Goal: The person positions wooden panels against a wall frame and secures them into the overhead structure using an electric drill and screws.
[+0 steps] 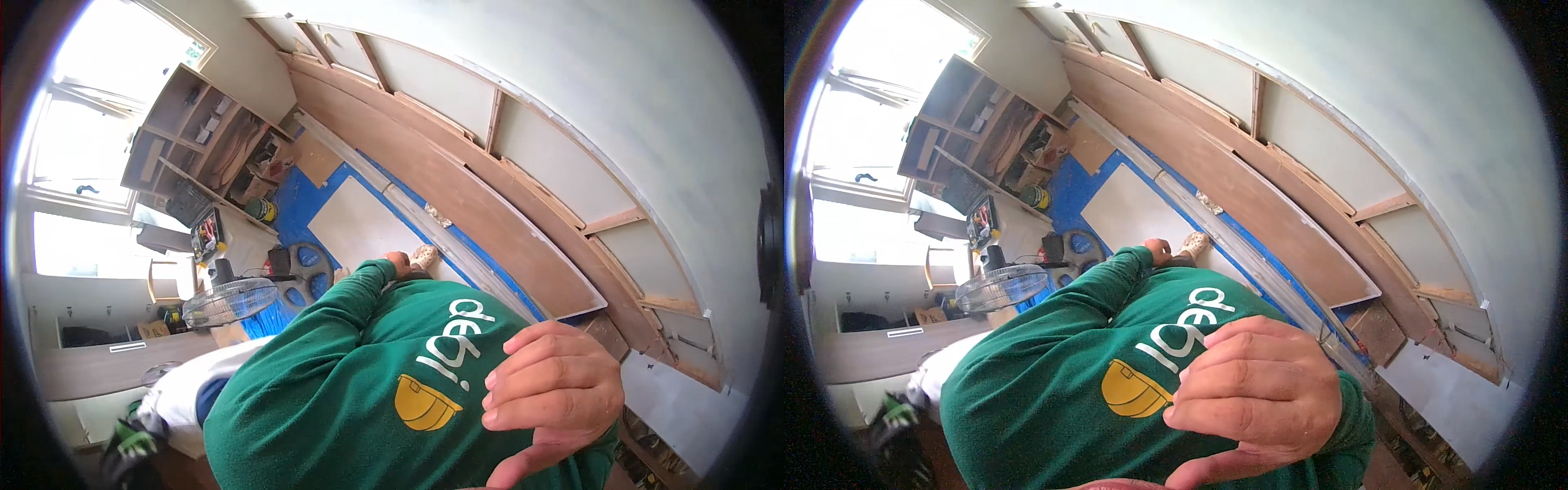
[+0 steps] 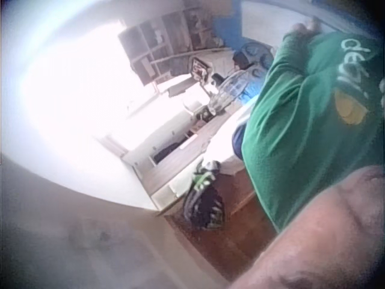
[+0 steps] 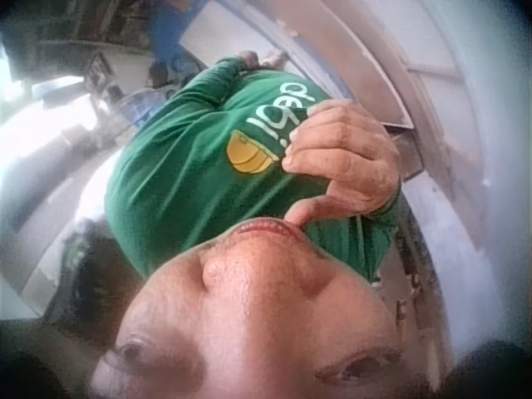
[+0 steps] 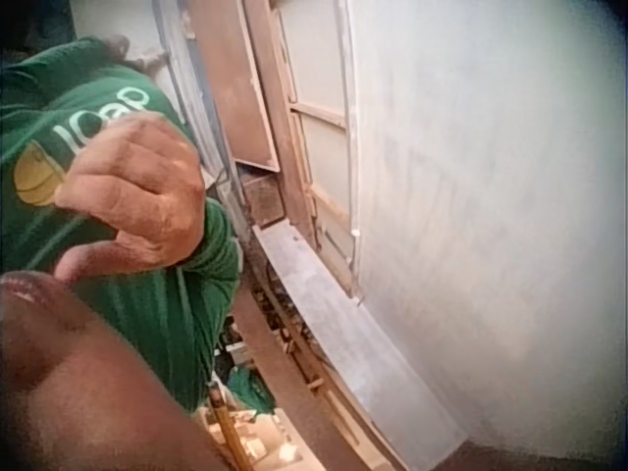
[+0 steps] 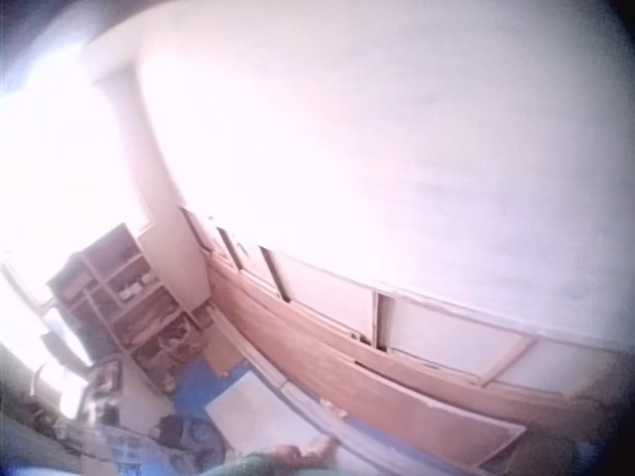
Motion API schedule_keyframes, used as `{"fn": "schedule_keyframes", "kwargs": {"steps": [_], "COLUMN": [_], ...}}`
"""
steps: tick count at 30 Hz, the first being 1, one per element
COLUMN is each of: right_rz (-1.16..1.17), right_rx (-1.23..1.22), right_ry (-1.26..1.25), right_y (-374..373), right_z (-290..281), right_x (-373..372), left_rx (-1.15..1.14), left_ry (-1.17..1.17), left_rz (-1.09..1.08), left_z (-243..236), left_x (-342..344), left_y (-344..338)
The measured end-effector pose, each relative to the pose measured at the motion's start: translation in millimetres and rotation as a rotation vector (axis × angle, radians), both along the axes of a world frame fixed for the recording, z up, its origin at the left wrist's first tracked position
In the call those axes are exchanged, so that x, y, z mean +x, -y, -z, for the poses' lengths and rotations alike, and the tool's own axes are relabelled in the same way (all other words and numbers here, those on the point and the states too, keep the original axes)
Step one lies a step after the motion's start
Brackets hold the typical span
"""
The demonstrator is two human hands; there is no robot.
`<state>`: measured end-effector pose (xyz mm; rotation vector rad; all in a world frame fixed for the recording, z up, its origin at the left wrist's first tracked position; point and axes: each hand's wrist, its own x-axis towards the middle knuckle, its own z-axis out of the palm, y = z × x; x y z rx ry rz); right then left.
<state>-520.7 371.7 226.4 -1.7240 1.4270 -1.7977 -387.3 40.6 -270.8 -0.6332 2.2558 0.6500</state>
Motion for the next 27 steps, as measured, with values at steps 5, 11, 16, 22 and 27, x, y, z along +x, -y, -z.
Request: {"fn": "schedule_keyframes", "kwargs": {"steps": [5,11,16,22,27], "right_rz": [0.041,0.246,0.505,0.573,0.600], "right_rx": [0.150,0.351,0.712,1.171,1.399], "right_ry": [-0.023,-0.050,0.215,0.157,-0.001], "right_y": [5.5,43.0,81.5,143.9,234.1], "right_z": [5.4,88.5,287.2,452.0,555.0], "right_x": [7.8,-39.4,-106.3,-146.4,-196.0], "left_rx": [-0.006,0.020,0.050,-0.005,0.107], "left_ry": [0.005,-0.043,-0.040,-0.078,0.136], "left_rz": [-0.005,-0.061,-0.129,-0.097,-0.033], "left_z": [9.1,-3.7,-16.6,-3.2,51.0], "left_x": [12.0,24.5,34.1,71.5,114.4], "left_y": [8.4,27.8,74.4,166.1,254.4]}}
